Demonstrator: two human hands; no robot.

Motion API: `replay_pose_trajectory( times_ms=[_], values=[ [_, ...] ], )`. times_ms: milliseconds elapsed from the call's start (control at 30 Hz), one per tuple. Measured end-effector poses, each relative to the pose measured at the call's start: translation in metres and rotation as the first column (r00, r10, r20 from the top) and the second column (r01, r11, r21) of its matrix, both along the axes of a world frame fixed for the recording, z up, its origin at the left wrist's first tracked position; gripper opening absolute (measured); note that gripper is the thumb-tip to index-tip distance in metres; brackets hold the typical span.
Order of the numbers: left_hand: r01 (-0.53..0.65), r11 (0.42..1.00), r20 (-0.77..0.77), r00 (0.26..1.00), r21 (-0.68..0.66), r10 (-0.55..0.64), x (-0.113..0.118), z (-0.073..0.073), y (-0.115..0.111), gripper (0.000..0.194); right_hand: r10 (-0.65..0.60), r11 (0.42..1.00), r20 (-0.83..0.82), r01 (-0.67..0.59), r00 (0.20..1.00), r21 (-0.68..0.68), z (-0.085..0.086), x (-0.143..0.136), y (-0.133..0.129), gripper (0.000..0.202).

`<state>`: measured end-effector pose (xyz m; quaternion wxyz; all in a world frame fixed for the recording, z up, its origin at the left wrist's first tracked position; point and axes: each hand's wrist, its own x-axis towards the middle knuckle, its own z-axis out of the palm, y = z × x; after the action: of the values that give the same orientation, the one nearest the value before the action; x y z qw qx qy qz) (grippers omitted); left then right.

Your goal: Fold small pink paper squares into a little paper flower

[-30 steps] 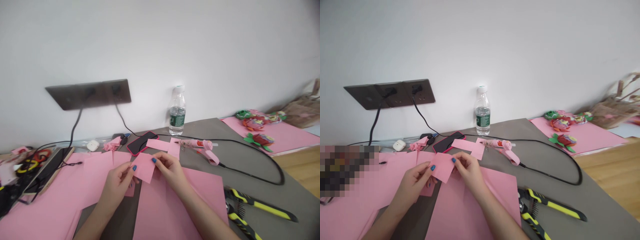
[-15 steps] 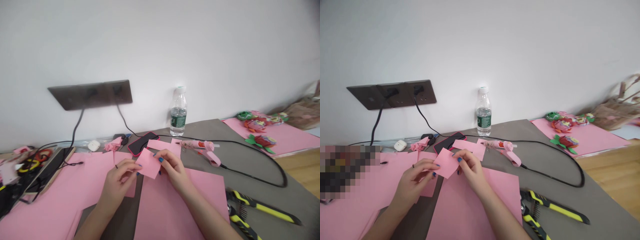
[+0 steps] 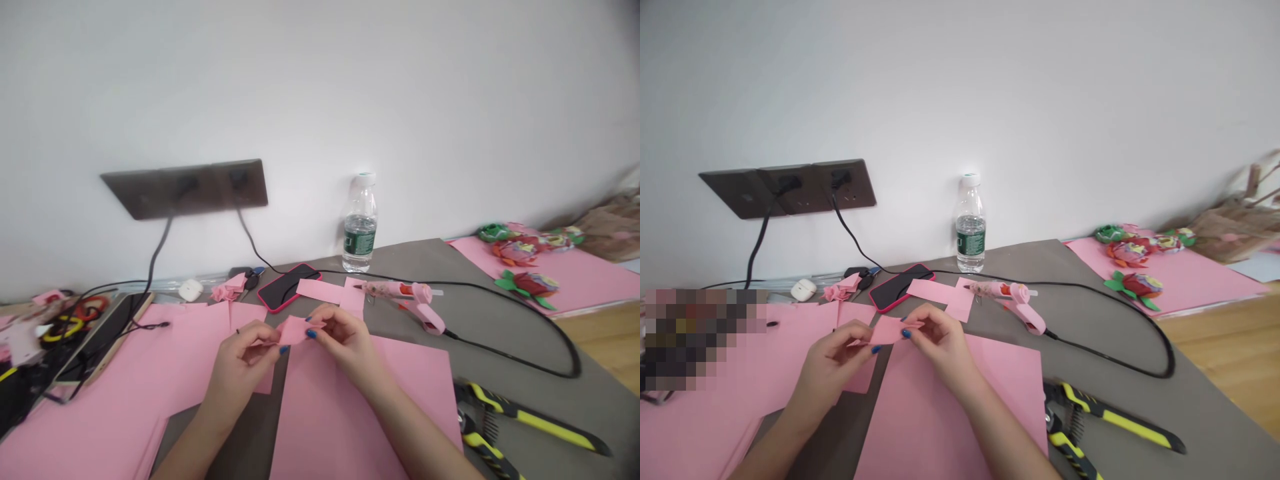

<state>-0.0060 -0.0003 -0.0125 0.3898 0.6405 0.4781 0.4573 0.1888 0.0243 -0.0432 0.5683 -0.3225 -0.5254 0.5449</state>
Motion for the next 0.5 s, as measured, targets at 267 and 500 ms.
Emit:
replay_pose_trajectory(
  times_ms=[267,500],
  values=[
    [0.087,0.996,-0.075,0.993,0.011,-0.086,0.0023,-0.0023,0.0014,0.011,0.04,0.993,-0.032,-0.043,0.999,-0.113,-0.0002,-0.0025,-0.0013,0.027],
    [0.138,0.99,-0.099,0.986,-0.004,-0.138,0.0044,0.0045,-0.0024,0.018,0.049,0.986,-0.031,-0.053,0.998,-0.16,0.0022,-0.0002,0.0008,0.028]
  ],
)
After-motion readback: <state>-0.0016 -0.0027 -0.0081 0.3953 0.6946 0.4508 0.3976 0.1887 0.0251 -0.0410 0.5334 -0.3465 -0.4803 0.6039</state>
